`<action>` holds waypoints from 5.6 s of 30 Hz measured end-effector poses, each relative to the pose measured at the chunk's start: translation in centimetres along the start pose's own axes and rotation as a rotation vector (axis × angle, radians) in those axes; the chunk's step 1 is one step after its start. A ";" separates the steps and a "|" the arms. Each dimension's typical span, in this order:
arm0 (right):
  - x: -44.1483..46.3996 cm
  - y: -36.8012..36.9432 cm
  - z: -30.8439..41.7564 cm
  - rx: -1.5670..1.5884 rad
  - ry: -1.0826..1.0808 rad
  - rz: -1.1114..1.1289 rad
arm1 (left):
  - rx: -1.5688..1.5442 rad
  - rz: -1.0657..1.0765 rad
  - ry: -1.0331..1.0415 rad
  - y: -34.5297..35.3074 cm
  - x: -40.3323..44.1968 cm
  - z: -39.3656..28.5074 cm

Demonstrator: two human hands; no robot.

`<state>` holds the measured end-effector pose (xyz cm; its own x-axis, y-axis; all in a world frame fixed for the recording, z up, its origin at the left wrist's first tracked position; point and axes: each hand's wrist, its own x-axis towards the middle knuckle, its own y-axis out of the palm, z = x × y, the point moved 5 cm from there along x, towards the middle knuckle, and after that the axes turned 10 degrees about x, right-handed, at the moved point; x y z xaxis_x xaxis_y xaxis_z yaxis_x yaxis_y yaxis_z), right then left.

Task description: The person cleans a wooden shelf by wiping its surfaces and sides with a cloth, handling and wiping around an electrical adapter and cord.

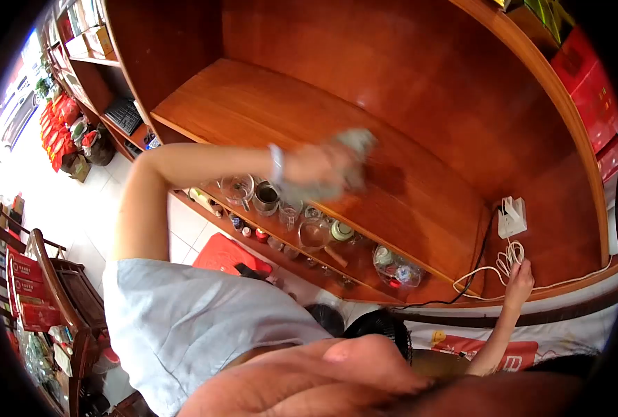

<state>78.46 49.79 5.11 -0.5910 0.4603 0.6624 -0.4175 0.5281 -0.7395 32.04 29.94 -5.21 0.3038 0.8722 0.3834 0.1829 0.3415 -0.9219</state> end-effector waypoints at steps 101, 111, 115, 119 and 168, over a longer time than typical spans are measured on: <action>0.7 -0.4 2.2 -0.128 -0.022 0.005 | -0.013 -0.441 1.158 -0.1 37.0 -25.1; 0.6 -0.4 2.1 -0.142 -0.039 -0.017 | -0.280 -0.654 0.816 -2.9 39.4 -25.0; 0.6 -0.4 2.2 -0.163 -0.007 0.027 | -0.346 -0.684 0.801 -3.0 38.4 -25.9; 0.8 -0.6 2.6 -0.145 -0.008 0.026 | -0.182 -0.337 0.988 -0.7 37.2 -24.4; 0.0 0.4 0.5 -0.055 -0.055 0.019 | 0.338 -0.563 -0.339 -21.6 7.3 9.2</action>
<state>77.94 49.61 4.71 -0.6363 0.4315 0.6394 -0.3681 0.5586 -0.7433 21.76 32.19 16.97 -0.0669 0.5748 0.8156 -0.0886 0.8107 -0.5787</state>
